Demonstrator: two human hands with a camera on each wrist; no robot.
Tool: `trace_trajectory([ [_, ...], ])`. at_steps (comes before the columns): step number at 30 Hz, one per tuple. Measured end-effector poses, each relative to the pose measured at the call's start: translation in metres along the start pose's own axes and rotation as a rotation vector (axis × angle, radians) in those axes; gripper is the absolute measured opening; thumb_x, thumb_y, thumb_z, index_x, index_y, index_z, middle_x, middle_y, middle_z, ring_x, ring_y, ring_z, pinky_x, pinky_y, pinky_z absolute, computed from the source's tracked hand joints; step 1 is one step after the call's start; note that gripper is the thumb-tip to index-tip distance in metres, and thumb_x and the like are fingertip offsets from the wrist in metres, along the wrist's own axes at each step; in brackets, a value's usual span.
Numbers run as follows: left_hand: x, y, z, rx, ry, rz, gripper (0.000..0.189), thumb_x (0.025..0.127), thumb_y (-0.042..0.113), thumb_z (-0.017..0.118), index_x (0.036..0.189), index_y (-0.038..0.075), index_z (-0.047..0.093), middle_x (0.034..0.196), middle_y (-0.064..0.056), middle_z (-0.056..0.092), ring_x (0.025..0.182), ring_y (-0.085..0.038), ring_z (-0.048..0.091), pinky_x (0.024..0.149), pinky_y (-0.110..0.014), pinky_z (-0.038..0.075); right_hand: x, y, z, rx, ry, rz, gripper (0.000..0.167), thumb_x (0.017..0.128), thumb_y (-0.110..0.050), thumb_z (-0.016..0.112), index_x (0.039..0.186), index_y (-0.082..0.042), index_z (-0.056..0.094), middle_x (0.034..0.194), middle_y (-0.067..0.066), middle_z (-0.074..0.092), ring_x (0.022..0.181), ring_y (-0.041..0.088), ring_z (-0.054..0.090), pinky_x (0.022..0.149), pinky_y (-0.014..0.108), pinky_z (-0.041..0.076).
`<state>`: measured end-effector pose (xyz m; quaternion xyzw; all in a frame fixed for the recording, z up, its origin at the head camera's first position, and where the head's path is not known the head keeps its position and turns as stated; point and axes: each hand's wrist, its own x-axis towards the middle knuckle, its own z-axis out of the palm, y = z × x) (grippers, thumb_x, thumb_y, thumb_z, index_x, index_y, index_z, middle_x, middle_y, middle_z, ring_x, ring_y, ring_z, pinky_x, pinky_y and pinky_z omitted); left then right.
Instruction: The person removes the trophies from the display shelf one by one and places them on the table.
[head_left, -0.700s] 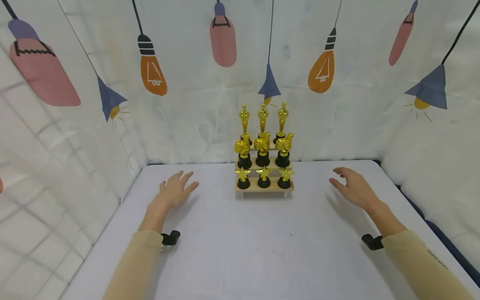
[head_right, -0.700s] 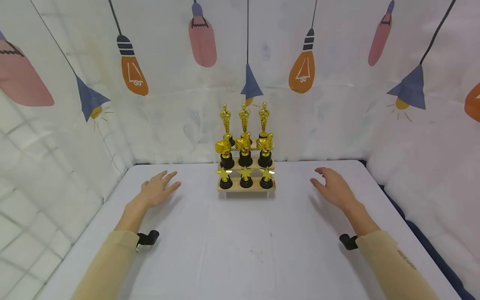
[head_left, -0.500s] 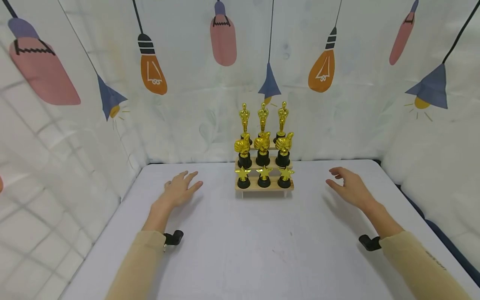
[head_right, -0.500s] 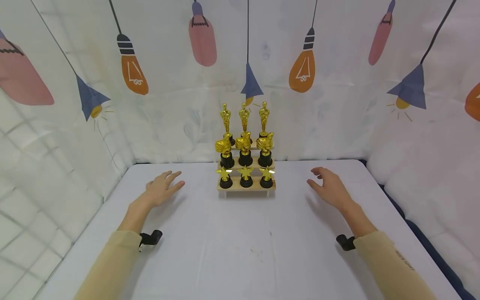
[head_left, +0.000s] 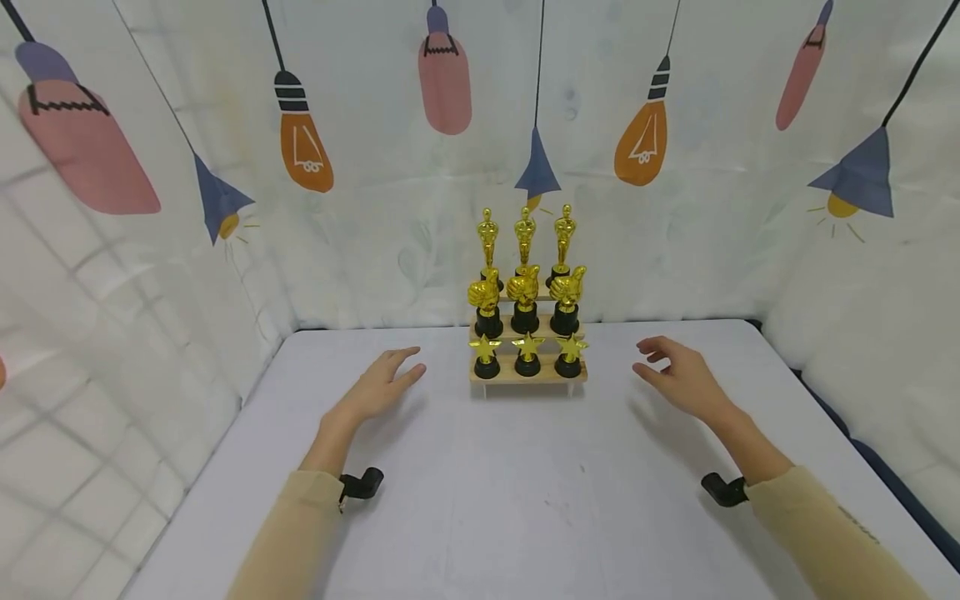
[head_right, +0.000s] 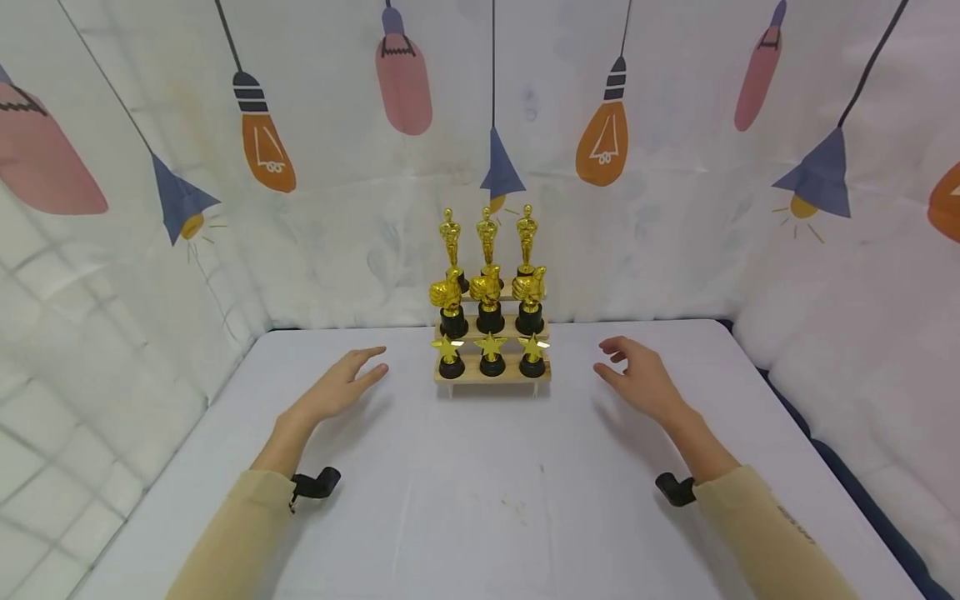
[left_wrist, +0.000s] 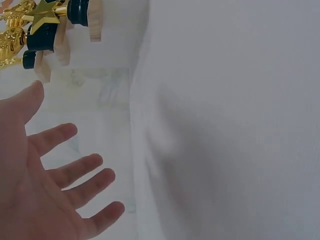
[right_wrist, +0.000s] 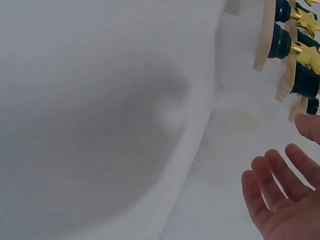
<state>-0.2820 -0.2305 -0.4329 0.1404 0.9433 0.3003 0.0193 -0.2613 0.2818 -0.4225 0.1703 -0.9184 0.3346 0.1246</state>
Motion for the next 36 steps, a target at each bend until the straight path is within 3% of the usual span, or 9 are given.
trace_trajectory([
  [10, 0.003, 0.016, 0.011, -0.345, -0.025, -0.018, 0.053, 0.106, 0.044, 0.057, 0.148, 0.013, 0.053, 0.149, -0.017, 0.051, 0.137, -0.035, 0.047, 0.111, -0.06, 0.039, 0.003, -0.013, 0.01, 0.079, -0.021, 0.092, 0.037, 0.1, -0.024, 0.071, 0.128, -0.001, 0.063, 0.119, 0.016, 0.068, 0.108, 0.031, 0.065, 0.089, 0.05, 0.056],
  [16, 0.006, 0.024, 0.02, -0.618, 0.015, -0.05, 0.043, 0.107, 0.027, 0.06, 0.141, 0.001, 0.056, 0.146, -0.024, 0.051, 0.127, -0.032, 0.056, 0.104, -0.045, 0.051, 0.003, -0.023, 0.018, 0.131, -0.001, 0.095, 0.035, 0.1, -0.023, 0.072, 0.125, 0.0, 0.065, 0.116, 0.014, 0.069, 0.105, 0.03, 0.065, 0.088, 0.047, 0.056],
  [22, 0.007, 0.032, 0.031, -0.852, 0.038, -0.1, 0.043, 0.107, 0.02, 0.058, 0.139, -0.008, 0.053, 0.141, -0.031, 0.049, 0.122, -0.037, 0.057, 0.098, -0.04, 0.055, 0.005, -0.031, 0.029, 0.202, -0.001, 0.144, 0.034, 0.098, -0.023, 0.074, 0.124, -0.002, 0.065, 0.112, 0.012, 0.07, 0.105, 0.028, 0.064, 0.083, 0.036, 0.056],
  [28, 0.012, 0.04, 0.041, -0.98, 0.029, -0.177, 0.046, 0.108, 0.019, 0.056, 0.143, -0.01, 0.049, 0.141, -0.031, 0.048, 0.125, -0.043, 0.054, 0.096, -0.037, 0.056, 0.006, -0.038, 0.037, 0.269, 0.006, 0.166, 0.036, 0.097, -0.021, 0.075, 0.123, 0.001, 0.064, 0.113, 0.013, 0.069, 0.106, 0.028, 0.065, 0.086, 0.028, 0.055],
  [36, 0.022, 0.047, 0.05, -1.046, 0.019, -0.23, 0.045, 0.108, 0.016, 0.055, 0.144, -0.01, 0.049, 0.138, -0.029, 0.05, 0.123, -0.041, 0.054, 0.094, -0.035, 0.057, 0.011, -0.042, 0.049, 0.298, 0.02, 0.176, 0.035, 0.095, -0.015, 0.077, 0.123, 0.002, 0.065, 0.115, 0.015, 0.068, 0.108, 0.028, 0.064, 0.092, 0.041, 0.055],
])
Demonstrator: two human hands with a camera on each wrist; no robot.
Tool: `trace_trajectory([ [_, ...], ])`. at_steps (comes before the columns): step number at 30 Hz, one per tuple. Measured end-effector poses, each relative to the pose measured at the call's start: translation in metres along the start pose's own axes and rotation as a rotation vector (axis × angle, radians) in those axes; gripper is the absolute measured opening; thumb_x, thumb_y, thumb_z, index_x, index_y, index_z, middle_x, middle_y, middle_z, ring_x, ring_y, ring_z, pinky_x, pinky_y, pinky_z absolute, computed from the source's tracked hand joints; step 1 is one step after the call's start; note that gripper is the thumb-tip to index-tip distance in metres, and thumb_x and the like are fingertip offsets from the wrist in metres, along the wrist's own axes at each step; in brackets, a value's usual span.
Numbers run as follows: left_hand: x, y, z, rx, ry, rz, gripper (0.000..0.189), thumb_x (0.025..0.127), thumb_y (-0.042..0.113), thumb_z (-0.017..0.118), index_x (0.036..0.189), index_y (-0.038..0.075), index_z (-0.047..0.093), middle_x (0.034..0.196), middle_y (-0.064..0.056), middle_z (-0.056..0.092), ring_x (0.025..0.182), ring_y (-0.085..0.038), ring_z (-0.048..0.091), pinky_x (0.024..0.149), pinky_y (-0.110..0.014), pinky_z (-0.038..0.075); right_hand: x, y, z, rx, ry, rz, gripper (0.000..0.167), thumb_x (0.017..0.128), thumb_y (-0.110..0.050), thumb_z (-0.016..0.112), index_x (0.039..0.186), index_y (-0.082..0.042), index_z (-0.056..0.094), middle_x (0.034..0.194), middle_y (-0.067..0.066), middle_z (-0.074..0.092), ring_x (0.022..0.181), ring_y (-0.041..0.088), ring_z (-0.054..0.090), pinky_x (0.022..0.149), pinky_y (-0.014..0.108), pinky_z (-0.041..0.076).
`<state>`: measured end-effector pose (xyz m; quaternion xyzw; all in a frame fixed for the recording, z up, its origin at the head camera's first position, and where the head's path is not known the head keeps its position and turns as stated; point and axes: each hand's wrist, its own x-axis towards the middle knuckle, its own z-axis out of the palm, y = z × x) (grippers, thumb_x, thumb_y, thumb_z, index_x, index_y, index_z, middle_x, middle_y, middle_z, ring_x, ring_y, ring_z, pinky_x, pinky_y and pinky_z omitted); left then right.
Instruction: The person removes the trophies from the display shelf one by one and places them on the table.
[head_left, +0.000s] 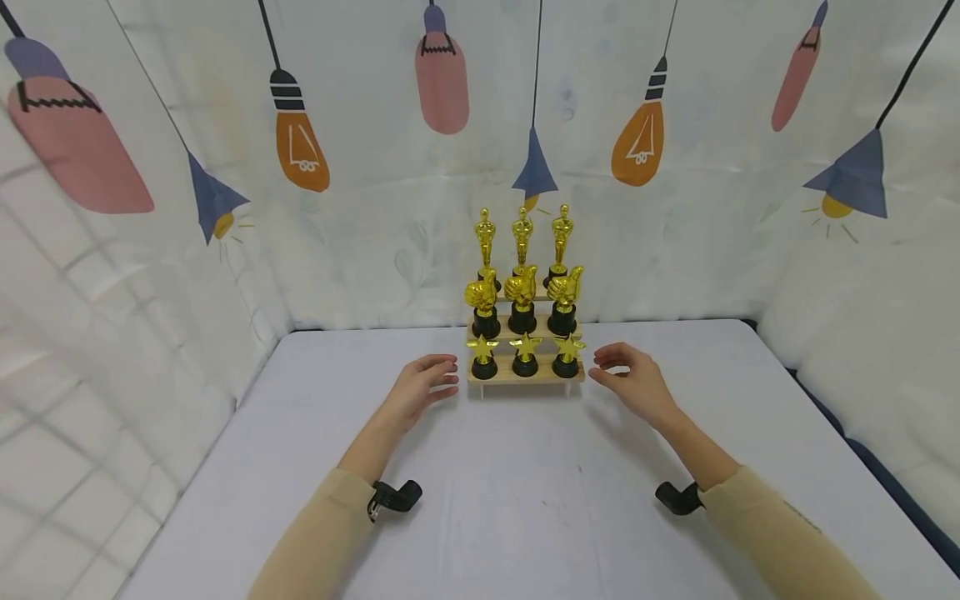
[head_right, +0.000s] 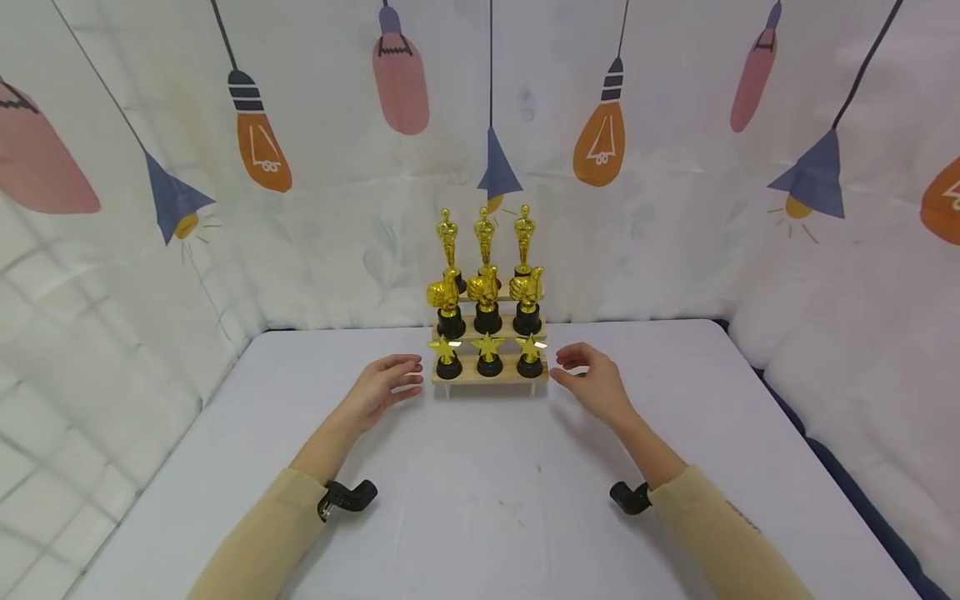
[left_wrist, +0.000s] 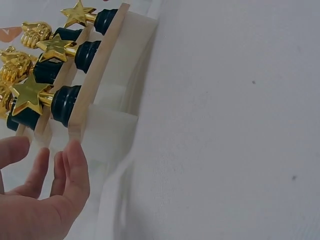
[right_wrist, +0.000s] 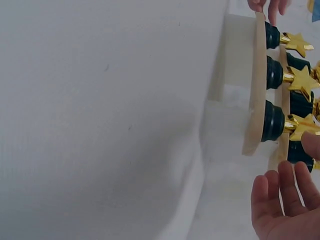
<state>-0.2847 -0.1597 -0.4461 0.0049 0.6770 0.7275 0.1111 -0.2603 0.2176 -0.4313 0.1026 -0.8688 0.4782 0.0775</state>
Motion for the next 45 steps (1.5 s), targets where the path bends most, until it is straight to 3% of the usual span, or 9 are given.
trace_trajectory([
  [6, 0.005, 0.0, 0.006, -0.002, -0.011, -0.02, 0.044, 0.106, 0.012, 0.056, 0.145, -0.007, 0.049, 0.138, -0.025, 0.051, 0.118, -0.034, 0.055, 0.101, -0.042, 0.054, 0.003, 0.001, 0.007, 0.033, 0.002, 0.002, 0.037, 0.094, -0.014, 0.078, 0.123, 0.003, 0.064, 0.116, 0.016, 0.067, 0.109, 0.031, 0.062, 0.091, 0.041, 0.054],
  [11, 0.013, -0.007, 0.011, -0.008, 0.002, -0.041, 0.045, 0.103, 0.005, 0.06, 0.145, -0.008, 0.049, 0.136, -0.024, 0.052, 0.107, -0.026, 0.058, 0.096, -0.04, 0.056, 0.002, 0.002, 0.015, 0.065, -0.002, 0.012, 0.038, 0.094, -0.014, 0.078, 0.124, 0.003, 0.065, 0.119, 0.019, 0.066, 0.113, 0.033, 0.061, 0.093, 0.041, 0.054],
  [17, 0.016, -0.01, 0.014, -0.015, -0.016, -0.045, 0.049, 0.101, 0.002, 0.062, 0.146, -0.008, 0.047, 0.135, -0.025, 0.054, 0.111, -0.028, 0.062, 0.097, -0.04, 0.056, 0.003, -0.001, 0.021, 0.085, 0.012, 0.035, 0.038, 0.094, -0.013, 0.078, 0.126, 0.002, 0.064, 0.124, 0.019, 0.064, 0.117, 0.034, 0.058, 0.097, 0.047, 0.051],
  [26, 0.021, -0.01, 0.014, 0.003, -0.03, -0.033, 0.045, 0.102, 0.001, 0.061, 0.144, -0.008, 0.05, 0.129, -0.022, 0.058, 0.1, -0.02, 0.064, 0.095, -0.039, 0.057, 0.009, -0.001, 0.029, 0.119, 0.019, 0.054, 0.041, 0.093, -0.014, 0.079, 0.128, 0.002, 0.064, 0.125, 0.018, 0.065, 0.117, 0.032, 0.057, 0.096, 0.046, 0.051],
  [45, 0.021, -0.013, 0.013, 0.003, -0.021, -0.035, 0.044, 0.1, -0.003, 0.063, 0.142, -0.008, 0.053, 0.127, -0.021, 0.06, 0.096, -0.019, 0.067, 0.089, -0.034, 0.059, 0.018, 0.002, 0.042, 0.069, 0.01, 0.11, 0.05, 0.091, -0.019, 0.081, 0.132, 0.004, 0.062, 0.124, 0.019, 0.064, 0.118, 0.034, 0.056, 0.093, 0.044, 0.052],
])
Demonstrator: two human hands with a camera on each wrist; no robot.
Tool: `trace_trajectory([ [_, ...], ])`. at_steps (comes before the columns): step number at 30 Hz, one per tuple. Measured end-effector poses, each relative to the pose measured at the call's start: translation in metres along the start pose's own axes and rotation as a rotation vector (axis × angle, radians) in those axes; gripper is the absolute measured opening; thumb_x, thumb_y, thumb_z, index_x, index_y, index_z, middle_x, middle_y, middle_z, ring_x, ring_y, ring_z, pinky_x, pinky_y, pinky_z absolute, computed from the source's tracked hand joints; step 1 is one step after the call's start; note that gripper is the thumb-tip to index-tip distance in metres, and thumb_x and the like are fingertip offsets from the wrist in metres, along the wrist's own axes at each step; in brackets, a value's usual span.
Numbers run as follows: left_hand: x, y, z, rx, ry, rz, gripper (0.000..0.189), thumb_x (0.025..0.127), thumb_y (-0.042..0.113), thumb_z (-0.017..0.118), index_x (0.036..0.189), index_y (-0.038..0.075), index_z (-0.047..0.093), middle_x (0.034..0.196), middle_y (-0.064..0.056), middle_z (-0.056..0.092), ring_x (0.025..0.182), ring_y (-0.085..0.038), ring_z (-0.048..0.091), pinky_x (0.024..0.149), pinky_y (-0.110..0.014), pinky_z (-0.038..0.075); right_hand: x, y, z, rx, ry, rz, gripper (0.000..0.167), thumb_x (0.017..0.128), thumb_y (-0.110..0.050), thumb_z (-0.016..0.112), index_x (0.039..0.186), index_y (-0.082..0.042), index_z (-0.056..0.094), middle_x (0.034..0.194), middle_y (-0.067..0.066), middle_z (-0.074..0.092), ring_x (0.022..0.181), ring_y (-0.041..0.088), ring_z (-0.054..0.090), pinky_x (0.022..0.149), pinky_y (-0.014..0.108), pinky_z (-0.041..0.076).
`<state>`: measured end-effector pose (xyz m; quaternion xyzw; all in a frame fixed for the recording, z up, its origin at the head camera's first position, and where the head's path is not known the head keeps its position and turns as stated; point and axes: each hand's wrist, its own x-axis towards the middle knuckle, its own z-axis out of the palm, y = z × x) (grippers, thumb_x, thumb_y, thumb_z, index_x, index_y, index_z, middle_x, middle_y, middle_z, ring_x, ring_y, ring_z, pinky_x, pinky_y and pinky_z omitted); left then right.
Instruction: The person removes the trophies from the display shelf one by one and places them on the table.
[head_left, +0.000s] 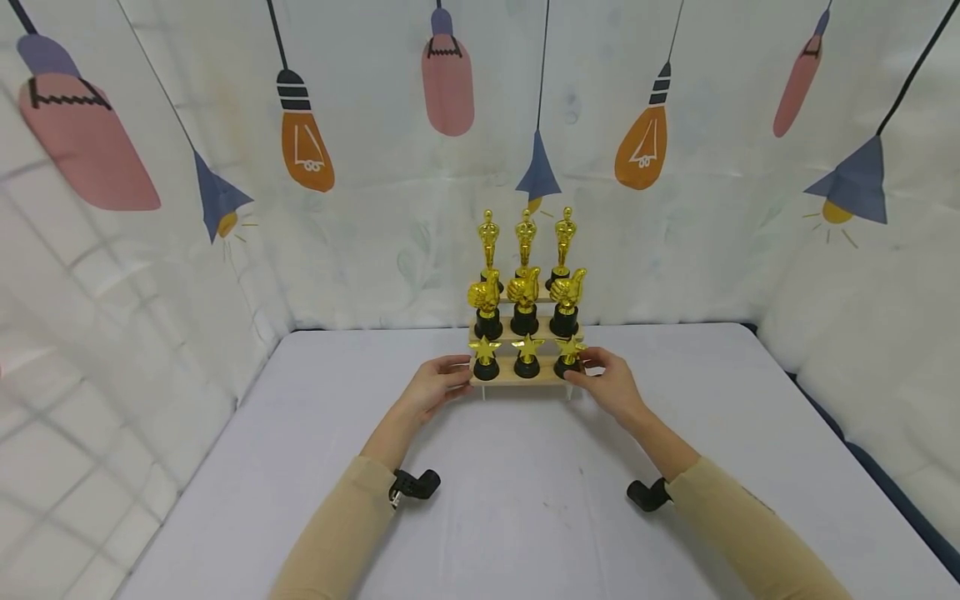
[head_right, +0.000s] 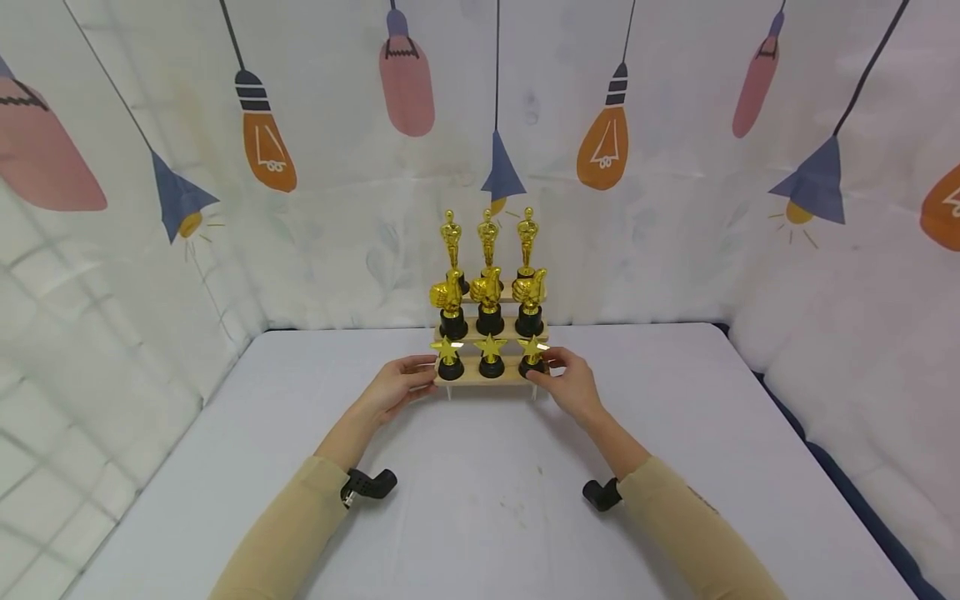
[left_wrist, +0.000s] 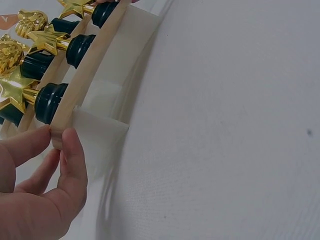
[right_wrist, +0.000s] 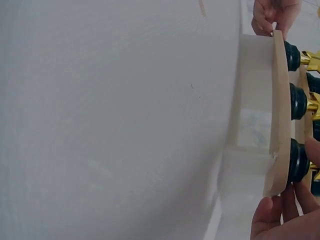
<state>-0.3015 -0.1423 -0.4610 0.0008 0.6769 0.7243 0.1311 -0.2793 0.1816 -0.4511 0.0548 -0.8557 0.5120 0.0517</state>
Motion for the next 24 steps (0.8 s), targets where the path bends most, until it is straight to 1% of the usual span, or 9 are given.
trace_trajectory([
  [8, -0.0008, 0.001, 0.0, -0.004, 0.002, -0.007, 0.044, 0.1, -0.002, 0.063, 0.143, -0.006, 0.053, 0.128, -0.021, 0.06, 0.096, -0.02, 0.066, 0.09, -0.034, 0.058, 0.0011, -0.0005, 0.0024, -0.029, -0.013, 0.001, 0.052, 0.093, -0.022, 0.08, 0.134, 0.004, 0.061, 0.122, 0.02, 0.064, 0.114, 0.035, 0.057, 0.088, 0.042, 0.049],
  [13, -0.0023, 0.0012, -0.0013, -0.001, 0.01, 0.011, 0.044, 0.101, -0.002, 0.062, 0.142, -0.008, 0.052, 0.128, -0.022, 0.06, 0.096, -0.02, 0.066, 0.09, -0.036, 0.058, 0.002, -0.0022, 0.0043, -0.02, -0.008, -0.016, 0.051, 0.093, -0.019, 0.079, 0.134, 0.005, 0.061, 0.124, 0.021, 0.064, 0.116, 0.035, 0.057, 0.091, 0.044, 0.05],
  [17, -0.0007, -0.0017, -0.0018, 0.0, 0.001, 0.012, 0.044, 0.1, -0.001, 0.064, 0.142, -0.008, 0.052, 0.126, -0.021, 0.06, 0.096, -0.02, 0.066, 0.092, -0.036, 0.058, 0.0005, -0.0022, 0.0042, -0.015, 0.002, -0.003, 0.051, 0.094, -0.017, 0.078, 0.135, 0.006, 0.06, 0.129, 0.021, 0.062, 0.117, 0.035, 0.056, 0.092, 0.045, 0.051],
  [19, -0.0004, -0.0032, -0.0014, 0.005, 0.001, 0.012, 0.044, 0.1, -0.001, 0.064, 0.142, -0.008, 0.052, 0.125, -0.02, 0.061, 0.095, -0.02, 0.067, 0.091, -0.036, 0.058, -0.0004, -0.0015, 0.0034, -0.008, 0.003, 0.007, 0.051, 0.094, -0.017, 0.078, 0.136, 0.006, 0.06, 0.129, 0.021, 0.062, 0.118, 0.035, 0.056, 0.093, 0.045, 0.05],
  [24, -0.0023, -0.0028, 0.0012, -0.003, 0.013, 0.012, 0.044, 0.1, -0.001, 0.064, 0.142, -0.007, 0.053, 0.123, -0.02, 0.061, 0.093, -0.02, 0.067, 0.092, -0.037, 0.058, -0.0022, -0.0005, 0.0005, -0.005, -0.003, -0.004, 0.051, 0.095, -0.017, 0.076, 0.136, 0.007, 0.059, 0.128, 0.023, 0.062, 0.12, 0.036, 0.056, 0.098, 0.048, 0.051],
])
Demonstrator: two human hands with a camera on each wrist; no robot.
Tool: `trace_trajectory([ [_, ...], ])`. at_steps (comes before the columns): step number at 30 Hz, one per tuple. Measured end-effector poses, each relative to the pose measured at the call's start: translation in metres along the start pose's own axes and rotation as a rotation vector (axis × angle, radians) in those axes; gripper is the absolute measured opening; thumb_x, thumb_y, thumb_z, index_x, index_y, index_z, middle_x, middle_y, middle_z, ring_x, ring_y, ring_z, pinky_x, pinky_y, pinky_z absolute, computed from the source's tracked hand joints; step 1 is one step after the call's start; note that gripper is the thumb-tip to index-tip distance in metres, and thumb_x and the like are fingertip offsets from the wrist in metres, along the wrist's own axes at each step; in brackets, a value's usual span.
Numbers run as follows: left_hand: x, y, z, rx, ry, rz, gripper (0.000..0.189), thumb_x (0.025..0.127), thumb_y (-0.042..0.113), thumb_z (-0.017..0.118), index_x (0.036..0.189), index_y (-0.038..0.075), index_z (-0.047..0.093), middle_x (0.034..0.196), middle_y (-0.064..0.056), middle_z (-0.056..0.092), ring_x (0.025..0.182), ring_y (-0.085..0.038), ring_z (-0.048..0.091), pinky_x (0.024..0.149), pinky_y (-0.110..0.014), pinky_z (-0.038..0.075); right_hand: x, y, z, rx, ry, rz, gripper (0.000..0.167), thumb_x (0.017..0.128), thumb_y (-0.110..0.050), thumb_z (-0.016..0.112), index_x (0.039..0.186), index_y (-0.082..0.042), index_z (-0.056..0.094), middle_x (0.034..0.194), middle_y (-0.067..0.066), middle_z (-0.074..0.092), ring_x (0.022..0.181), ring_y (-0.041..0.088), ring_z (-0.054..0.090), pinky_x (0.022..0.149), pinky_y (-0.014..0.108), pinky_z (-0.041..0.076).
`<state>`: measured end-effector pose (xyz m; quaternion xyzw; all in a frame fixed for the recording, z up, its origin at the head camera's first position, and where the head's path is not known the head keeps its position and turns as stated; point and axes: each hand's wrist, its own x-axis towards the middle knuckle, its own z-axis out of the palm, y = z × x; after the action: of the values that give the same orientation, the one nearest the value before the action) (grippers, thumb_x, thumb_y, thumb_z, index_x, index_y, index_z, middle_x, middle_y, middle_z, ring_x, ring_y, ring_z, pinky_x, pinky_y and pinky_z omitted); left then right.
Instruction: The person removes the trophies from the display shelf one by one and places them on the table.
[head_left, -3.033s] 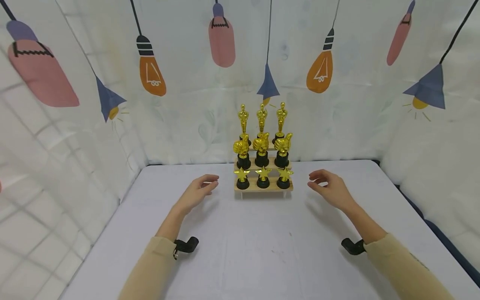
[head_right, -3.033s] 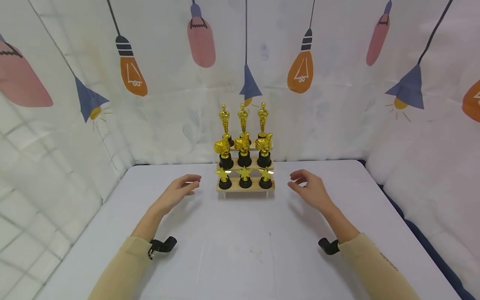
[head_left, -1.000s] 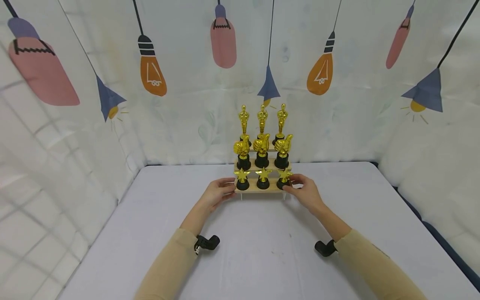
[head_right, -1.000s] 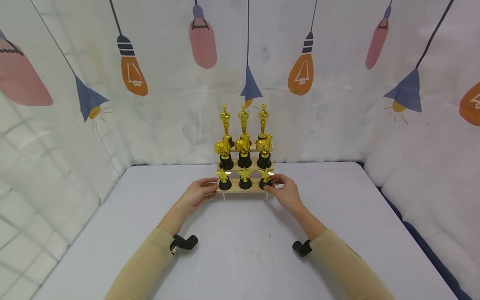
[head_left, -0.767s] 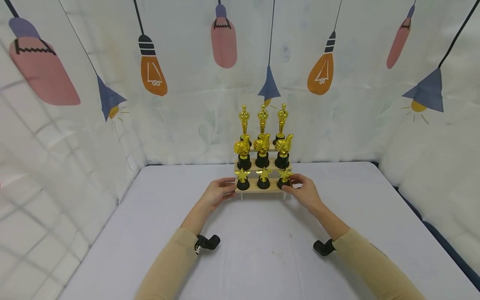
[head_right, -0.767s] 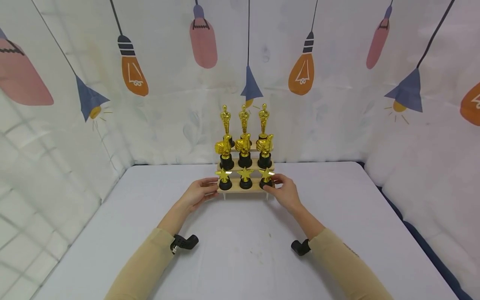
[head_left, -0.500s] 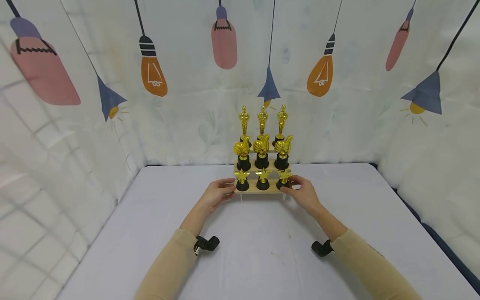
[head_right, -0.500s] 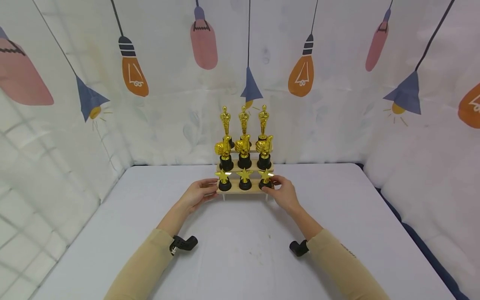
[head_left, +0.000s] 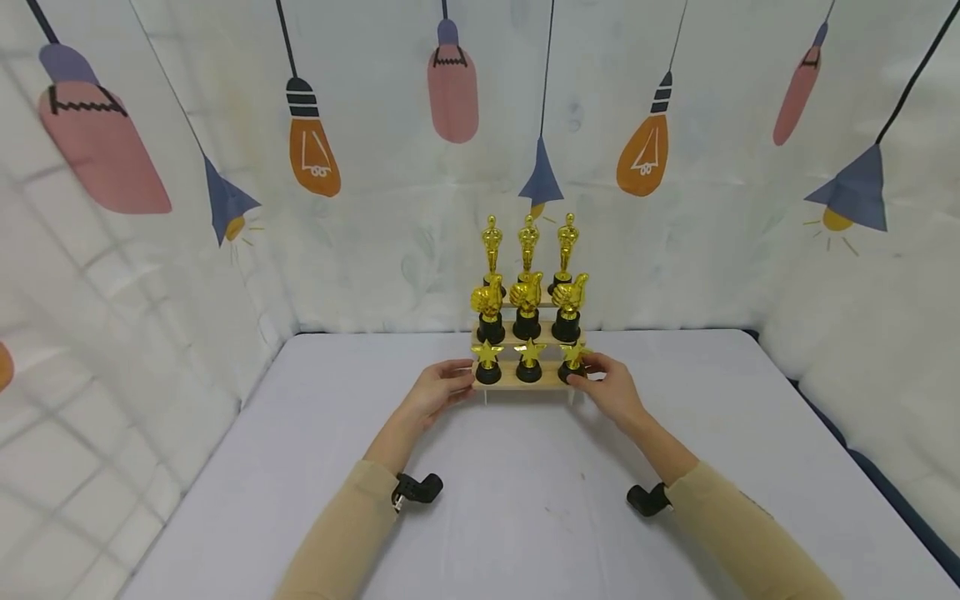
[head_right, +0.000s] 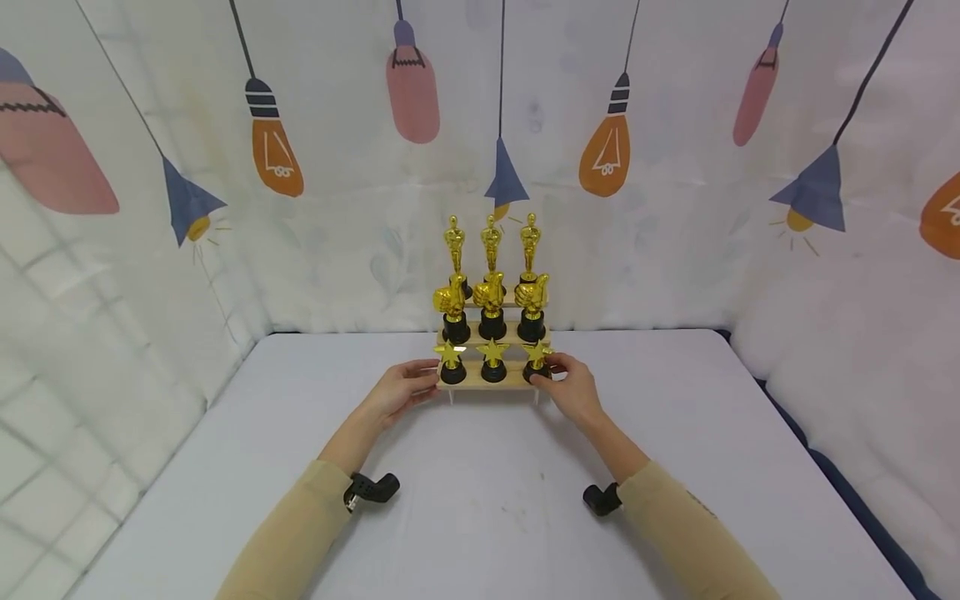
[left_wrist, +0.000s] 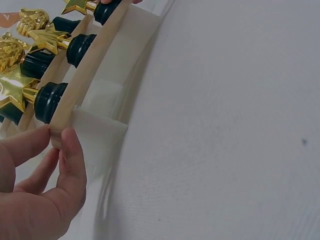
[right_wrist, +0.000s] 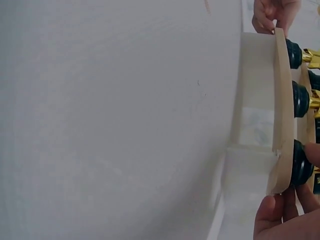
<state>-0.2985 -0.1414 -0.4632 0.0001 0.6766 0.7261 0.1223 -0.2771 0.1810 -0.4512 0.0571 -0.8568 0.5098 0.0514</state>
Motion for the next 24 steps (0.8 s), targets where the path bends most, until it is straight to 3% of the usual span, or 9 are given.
trace_trajectory([
  [9, 0.001, 0.002, 0.0, 0.006, 0.001, -0.012, 0.044, 0.101, -0.001, 0.064, 0.142, -0.007, 0.053, 0.127, -0.021, 0.059, 0.096, -0.02, 0.067, 0.093, -0.038, 0.057, -0.003, 0.001, -0.008, 0.034, -0.027, 0.018, 0.051, 0.096, -0.016, 0.075, 0.138, 0.007, 0.057, 0.13, 0.024, 0.061, 0.122, 0.038, 0.056, 0.103, 0.048, 0.05],
  [24, -0.001, 0.004, 0.001, 0.003, 0.002, -0.011, 0.043, 0.1, -0.001, 0.064, 0.142, -0.006, 0.054, 0.128, -0.021, 0.059, 0.097, -0.02, 0.066, 0.09, -0.034, 0.058, -0.017, -0.006, -0.02, 0.005, -0.048, 0.025, 0.046, 0.095, -0.016, 0.075, 0.132, 0.006, 0.059, 0.129, 0.025, 0.062, 0.116, 0.037, 0.064, 0.096, 0.043, 0.055],
])
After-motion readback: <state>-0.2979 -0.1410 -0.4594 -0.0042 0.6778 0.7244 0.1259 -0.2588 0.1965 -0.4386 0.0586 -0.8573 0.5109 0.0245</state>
